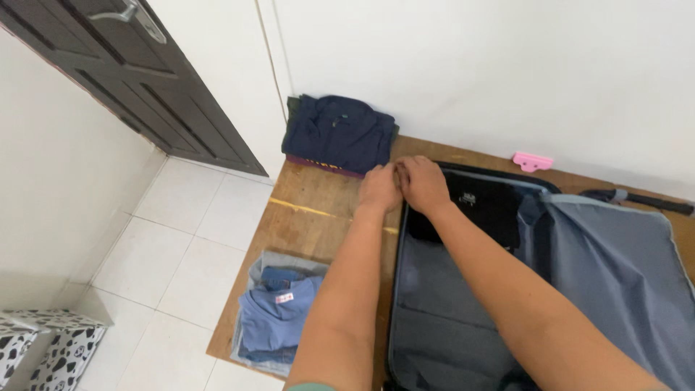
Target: The person packs folded clothes into a suitcase placed on a wooden table. They place several shirts and pants into both compartments, secure the contents with internal straps, close and lock the suitcase, then move it to the floor.
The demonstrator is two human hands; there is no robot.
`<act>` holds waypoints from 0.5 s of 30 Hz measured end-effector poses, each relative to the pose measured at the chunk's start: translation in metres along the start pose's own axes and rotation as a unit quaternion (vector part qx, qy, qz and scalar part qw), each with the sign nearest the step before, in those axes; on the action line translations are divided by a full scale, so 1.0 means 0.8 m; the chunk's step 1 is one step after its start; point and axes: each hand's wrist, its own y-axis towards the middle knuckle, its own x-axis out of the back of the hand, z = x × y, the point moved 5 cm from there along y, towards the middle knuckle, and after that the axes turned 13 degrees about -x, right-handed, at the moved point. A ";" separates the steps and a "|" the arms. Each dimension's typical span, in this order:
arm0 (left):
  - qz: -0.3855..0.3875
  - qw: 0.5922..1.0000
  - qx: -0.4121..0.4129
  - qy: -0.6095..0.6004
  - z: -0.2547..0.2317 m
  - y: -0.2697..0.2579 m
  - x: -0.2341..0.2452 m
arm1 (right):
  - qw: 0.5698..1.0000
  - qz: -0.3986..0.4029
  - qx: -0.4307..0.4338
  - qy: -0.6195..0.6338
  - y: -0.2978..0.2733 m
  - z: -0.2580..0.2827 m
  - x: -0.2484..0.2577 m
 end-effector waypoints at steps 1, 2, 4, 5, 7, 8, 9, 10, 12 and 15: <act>0.018 1.000 0.005 0.016 0.010 -0.001 0.005 | 1.000 0.004 0.011 0.004 0.004 0.002 -0.014; 0.036 0.999 0.010 0.032 0.020 -0.002 0.009 | 0.999 0.030 -0.014 0.024 0.012 0.000 -0.031; 0.047 0.998 0.014 0.043 0.043 0.006 0.019 | 0.992 0.084 -0.067 0.061 0.025 -0.008 -0.069; 0.043 0.998 0.014 0.038 0.056 0.006 0.023 | 0.993 0.051 -0.081 0.074 0.031 -0.011 -0.080; 0.024 0.999 0.027 0.016 0.084 0.007 0.028 | 0.989 -0.017 -0.108 0.101 0.042 -0.014 -0.102; 0.009 0.999 0.039 0.000 0.099 0.007 0.030 | 0.972 0.018 -0.201 0.123 0.044 -0.028 -0.116; -0.008 0.999 0.049 -0.014 0.117 0.013 0.033 | 0.944 0.051 -0.291 0.145 0.049 -0.038 -0.131; -0.021 0.996 0.081 -0.025 0.137 0.014 0.033 | 0.908 0.084 -0.377 0.165 0.052 -0.046 -0.144; -0.049 0.987 0.144 -0.049 0.176 0.018 0.025 | 0.873 0.135 -0.432 0.183 0.065 -0.049 -0.162; -0.130 0.927 0.324 -0.136 0.238 0.012 0.004 | 0.817 0.191 -0.497 0.222 0.061 -0.057 -0.172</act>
